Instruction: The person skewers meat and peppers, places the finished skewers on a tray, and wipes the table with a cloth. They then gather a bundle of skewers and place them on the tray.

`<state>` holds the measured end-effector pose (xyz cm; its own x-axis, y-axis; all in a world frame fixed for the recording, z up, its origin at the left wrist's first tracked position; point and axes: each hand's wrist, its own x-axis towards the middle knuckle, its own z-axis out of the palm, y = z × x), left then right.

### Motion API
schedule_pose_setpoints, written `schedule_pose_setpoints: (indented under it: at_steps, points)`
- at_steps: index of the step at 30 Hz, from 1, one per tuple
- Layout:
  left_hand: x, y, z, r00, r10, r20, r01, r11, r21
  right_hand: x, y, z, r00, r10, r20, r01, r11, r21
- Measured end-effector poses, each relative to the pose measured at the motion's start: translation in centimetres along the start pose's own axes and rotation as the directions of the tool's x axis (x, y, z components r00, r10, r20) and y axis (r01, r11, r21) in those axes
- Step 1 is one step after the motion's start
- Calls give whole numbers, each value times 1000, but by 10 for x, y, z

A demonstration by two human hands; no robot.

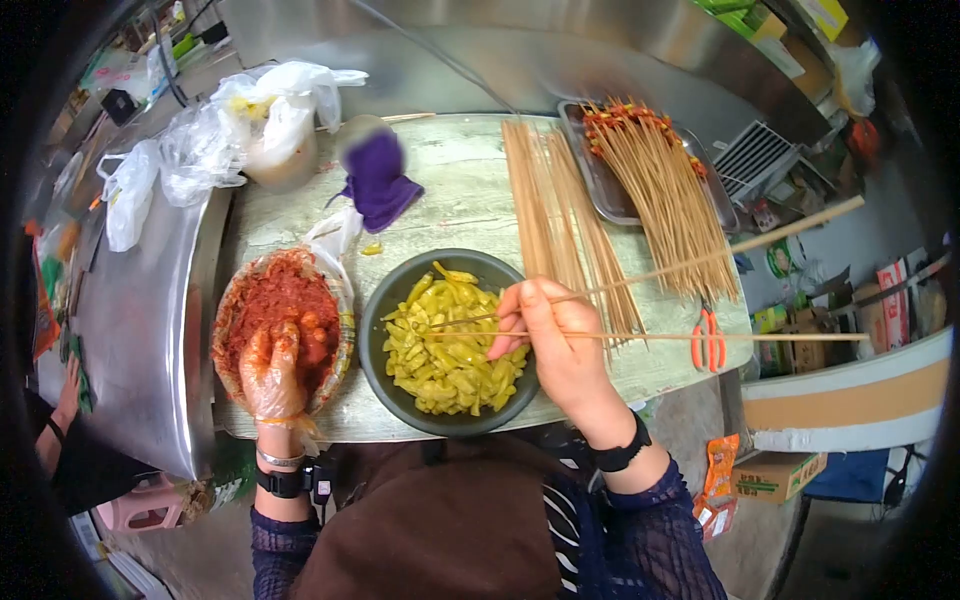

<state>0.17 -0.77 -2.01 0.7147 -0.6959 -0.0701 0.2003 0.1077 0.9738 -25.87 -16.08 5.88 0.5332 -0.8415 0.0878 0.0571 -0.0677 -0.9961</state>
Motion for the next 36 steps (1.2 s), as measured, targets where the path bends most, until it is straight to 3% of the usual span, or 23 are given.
schedule_pose_setpoints:
  at_steps: [1,3,6,7,9,10,12,16,19,22,25,28,31,35,36]
  points:
    - [1,4,4,1000,0,25,-1,999,46,1,-5,4,1000,-27,-3,27,1000,17]
    - [-3,8,7,998,32,54,-26,995,-101,2,-14,17,993,-119,25,119,992,30]
    - [-6,17,15,984,-133,121,171,901,-399,3,-17,37,953,-276,129,275,961,22]
    - [-9,24,15,962,-120,244,211,897,-389,5,-20,43,941,-294,169,297,955,11]
    - [-13,22,14,960,-85,269,183,913,-365,9,-25,55,915,-324,238,339,941,-20]
    - [-15,26,15,961,-49,271,104,976,-193,15,-27,56,855,-406,323,446,893,-60]
    - [-20,40,21,954,19,299,-70,984,161,14,-32,62,811,-433,394,516,846,-133]
    - [-24,35,22,955,90,282,-154,964,217,16,-36,74,714,-486,504,644,739,-198]
    - [-22,31,17,952,103,287,-199,923,329,16,-38,77,706,-465,533,640,741,-201]
    - [-22,28,14,953,123,278,-211,925,315,17,-36,82,707,-466,532,641,740,-204]
    - [-21,34,18,981,-14,196,-9,993,116,18,-32,83,745,-491,451,618,762,-192]
    - [-17,25,14,979,-149,138,168,976,-140,18,-30,75,872,-378,311,409,912,-37]
    - [-17,30,14,966,-189,179,219,962,-166,31,-21,72,973,-159,169,119,967,223]
    - [-21,37,20,968,-143,208,158,986,-58,44,-8,75,978,83,191,-153,908,390]
    - [-22,36,21,969,-132,206,148,987,-65,46,-2,74,975,81,209,-160,906,391]
